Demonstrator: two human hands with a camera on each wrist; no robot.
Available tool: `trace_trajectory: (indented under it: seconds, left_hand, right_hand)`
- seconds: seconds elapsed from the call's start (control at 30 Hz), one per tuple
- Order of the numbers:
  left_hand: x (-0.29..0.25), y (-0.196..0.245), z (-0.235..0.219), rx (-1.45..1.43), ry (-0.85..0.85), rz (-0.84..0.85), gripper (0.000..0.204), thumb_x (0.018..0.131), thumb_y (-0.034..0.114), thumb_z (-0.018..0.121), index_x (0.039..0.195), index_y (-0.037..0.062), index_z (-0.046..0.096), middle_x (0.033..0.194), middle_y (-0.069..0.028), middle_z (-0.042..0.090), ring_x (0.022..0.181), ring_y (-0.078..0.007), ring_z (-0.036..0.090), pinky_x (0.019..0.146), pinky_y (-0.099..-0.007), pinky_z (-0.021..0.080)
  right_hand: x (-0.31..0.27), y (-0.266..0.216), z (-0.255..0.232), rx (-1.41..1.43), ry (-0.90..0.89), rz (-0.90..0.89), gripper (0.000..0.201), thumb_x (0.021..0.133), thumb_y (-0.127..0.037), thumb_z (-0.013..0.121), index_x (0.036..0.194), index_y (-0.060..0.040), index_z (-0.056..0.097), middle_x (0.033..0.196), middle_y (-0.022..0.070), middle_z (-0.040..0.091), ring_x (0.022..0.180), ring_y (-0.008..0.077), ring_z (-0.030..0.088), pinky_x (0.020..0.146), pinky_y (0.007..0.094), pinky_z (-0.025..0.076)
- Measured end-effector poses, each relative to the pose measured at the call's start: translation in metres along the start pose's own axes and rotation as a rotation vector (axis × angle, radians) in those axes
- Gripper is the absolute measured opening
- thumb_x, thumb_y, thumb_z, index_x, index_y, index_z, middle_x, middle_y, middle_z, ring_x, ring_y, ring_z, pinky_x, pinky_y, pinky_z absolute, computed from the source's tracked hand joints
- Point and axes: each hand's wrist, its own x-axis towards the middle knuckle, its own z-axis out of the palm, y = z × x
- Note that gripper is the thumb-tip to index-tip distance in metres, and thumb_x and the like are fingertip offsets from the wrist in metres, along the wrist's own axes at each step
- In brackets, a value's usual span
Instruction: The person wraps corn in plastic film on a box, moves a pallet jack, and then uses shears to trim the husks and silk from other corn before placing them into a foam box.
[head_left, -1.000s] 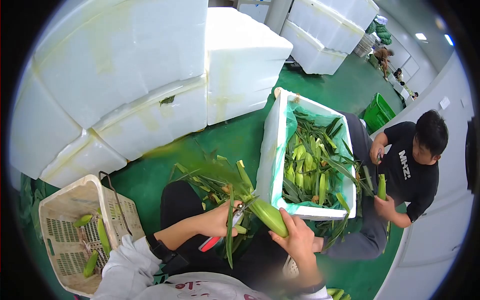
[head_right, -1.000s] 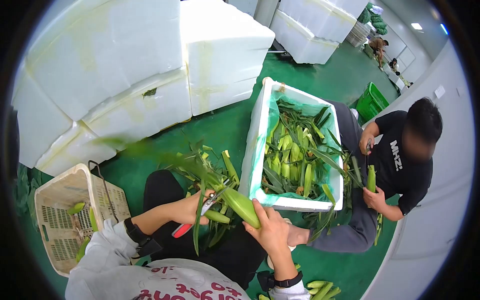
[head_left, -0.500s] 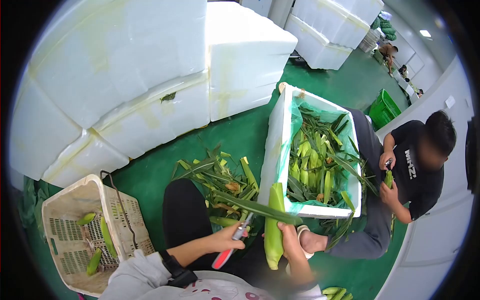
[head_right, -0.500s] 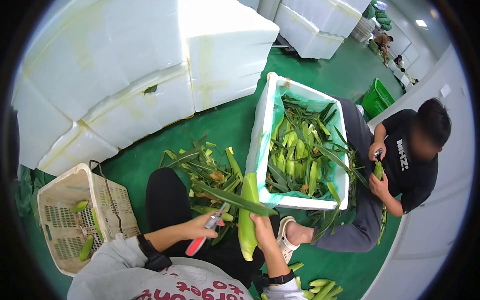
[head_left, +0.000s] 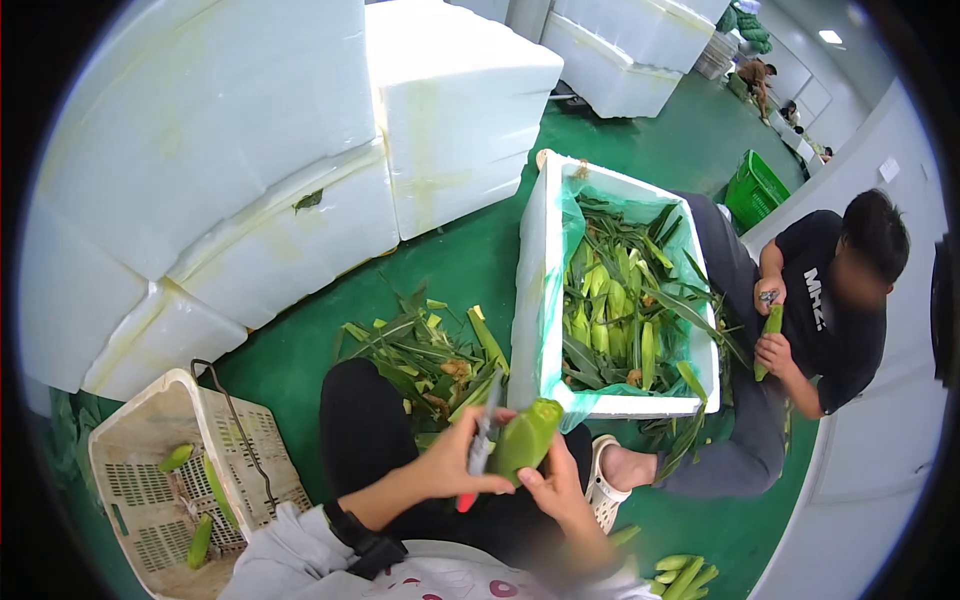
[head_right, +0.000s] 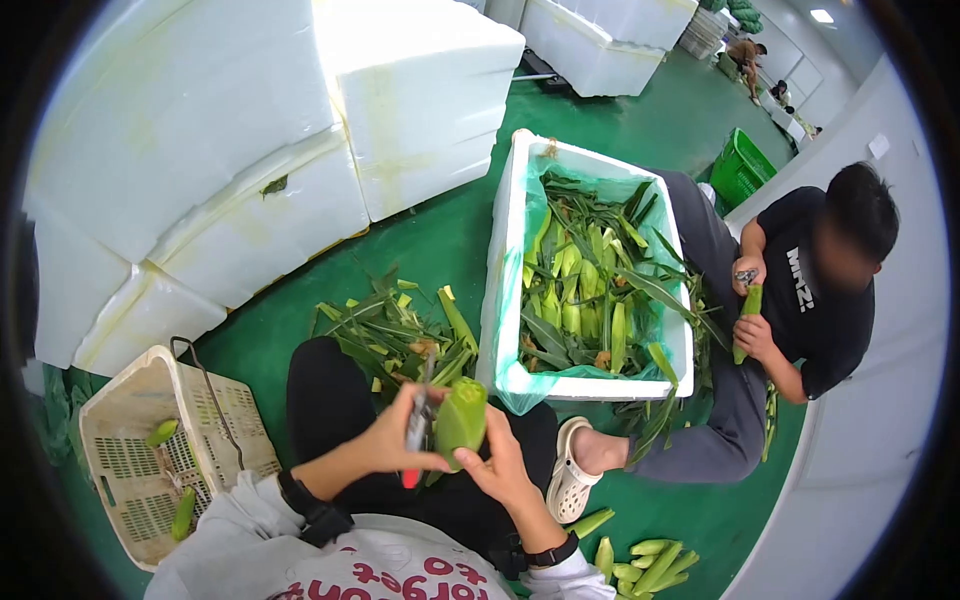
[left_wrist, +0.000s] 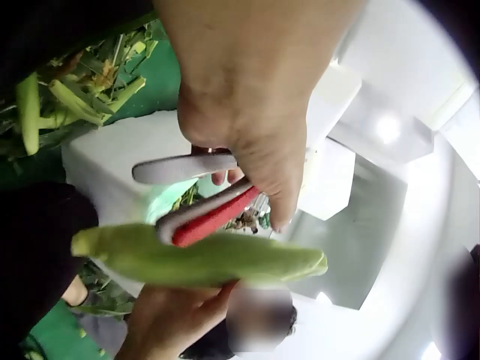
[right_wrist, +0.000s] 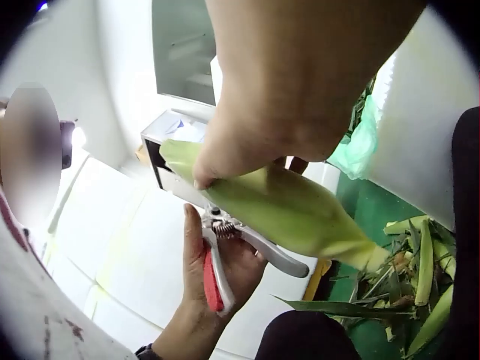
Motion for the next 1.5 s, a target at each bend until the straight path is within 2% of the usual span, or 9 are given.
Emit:
trace_trajectory:
  seconds: [0.07, 0.37, 0.63, 1.0, 1.1, 1.23, 1.33, 1.37, 1.5]
  left_hand:
    - [-0.008, 0.019, -0.001, 0.003, -0.028, -0.386, 0.077, 0.065, 0.031, 0.085, 0.12, 0.0021, 0.038, 0.112, -0.0162, 0.056, 0.102, -0.0273, 0.059, 0.084, -0.0366, 0.047]
    - [-0.01, 0.008, -0.001, 0.292, -0.042, -0.047, 0.07, 0.063, 0.03, 0.084, 0.114, 0.0034, 0.043, 0.095, -0.0151, 0.054, 0.079, -0.0319, 0.058, 0.069, -0.0387, 0.048]
    - [-0.013, 0.022, 0.011, -0.4, -0.1, -0.258, 0.079, 0.068, 0.02, 0.082, 0.128, 0.003, 0.033, 0.114, -0.0083, 0.049, 0.107, -0.0169, 0.05, 0.09, -0.0338, 0.041]
    - [-0.013, 0.022, 0.0, -0.935, -0.144, -0.264, 0.103, 0.068, 0.005, 0.079, 0.146, 0.0033, 0.012, 0.138, -0.0092, 0.036, 0.128, -0.0195, 0.038, 0.106, -0.0341, 0.03]
    - [-0.008, 0.037, 0.005, -0.796, -0.077, -0.326, 0.095, 0.067, 0.014, 0.082, 0.14, 0.0014, 0.022, 0.126, -0.0106, 0.046, 0.115, -0.019, 0.048, 0.098, -0.0323, 0.038]
    - [-0.002, 0.029, 0.002, -0.059, -0.248, -0.178, 0.076, 0.066, 0.031, 0.083, 0.119, 0.0014, 0.037, 0.094, -0.0088, 0.052, 0.082, -0.016, 0.054, 0.074, -0.0303, 0.045]
    - [0.0, 0.039, 0.022, -0.082, -0.246, -0.234, 0.077, 0.066, 0.03, 0.083, 0.121, 0.001, 0.037, 0.095, -0.0082, 0.051, 0.085, -0.0158, 0.054, 0.076, -0.0293, 0.045]
    - [0.001, 0.039, 0.035, -0.195, -0.159, -0.272, 0.075, 0.068, 0.03, 0.081, 0.121, -0.0005, 0.038, 0.099, -0.0106, 0.049, 0.09, -0.0183, 0.053, 0.08, -0.0304, 0.044]
    - [0.037, 0.044, 0.072, 0.043, -0.284, -0.198, 0.075, 0.073, 0.033, 0.077, 0.125, -0.0049, 0.038, 0.109, -0.0169, 0.045, 0.101, -0.0281, 0.05, 0.089, -0.0366, 0.041]
  right_hand:
    - [0.014, -0.018, -0.002, -0.295, -0.049, -0.163, 0.06, 0.088, -0.032, 0.059, 0.132, 0.0034, 0.038, 0.124, 0.022, 0.045, 0.115, 0.036, 0.048, 0.097, 0.0393, 0.039]
    - [0.059, -0.083, -0.037, -0.711, -0.02, -0.416, 0.038, 0.078, -0.031, 0.07, 0.066, -0.006, 0.043, 0.06, 0.0067, 0.046, 0.048, 0.0241, 0.049, 0.044, 0.035, 0.039]
    - [0.065, -0.061, -0.022, -0.492, 0.413, -0.83, 0.037, 0.075, -0.03, 0.072, 0.061, -0.007, 0.046, 0.056, 0.0037, 0.044, 0.046, 0.0196, 0.043, 0.041, 0.0291, 0.03]
    - [0.052, -0.085, -0.02, -0.62, 0.351, -1.108, 0.021, 0.058, -0.014, 0.066, 0.07, -0.0091, 0.05, 0.069, 0.0042, 0.053, 0.057, 0.0165, 0.055, 0.047, 0.0228, 0.037]
    - [0.045, -0.07, -0.023, -0.507, 0.313, -0.93, 0.021, 0.065, -0.017, 0.069, 0.068, -0.0081, 0.051, 0.066, 0.0046, 0.052, 0.052, 0.0188, 0.051, 0.046, 0.0257, 0.038]
    - [0.04, -0.064, -0.029, -0.073, 0.256, 0.054, 0.045, 0.077, -0.045, 0.072, 0.085, -0.0037, 0.054, 0.081, 0.0099, 0.057, 0.063, 0.0239, 0.055, 0.054, 0.0328, 0.045]
    - [0.029, -0.038, -0.016, 0.746, 0.481, -0.156, 0.078, 0.071, -0.056, 0.072, 0.124, -0.0087, 0.041, 0.12, 0.0144, 0.048, 0.103, 0.0285, 0.054, 0.081, 0.0384, 0.048]
    - [0.008, -0.033, -0.021, 0.796, 0.337, -0.031, 0.107, 0.069, -0.063, 0.069, 0.143, -0.0129, 0.01, 0.141, 0.0134, 0.025, 0.129, 0.0328, 0.033, 0.102, 0.0433, 0.036]
    - [-0.082, 0.007, -0.027, 0.79, 0.265, 0.344, 0.086, 0.075, -0.041, 0.073, 0.138, -0.0048, 0.028, 0.133, 0.0161, 0.042, 0.122, 0.0289, 0.044, 0.096, 0.0436, 0.044]
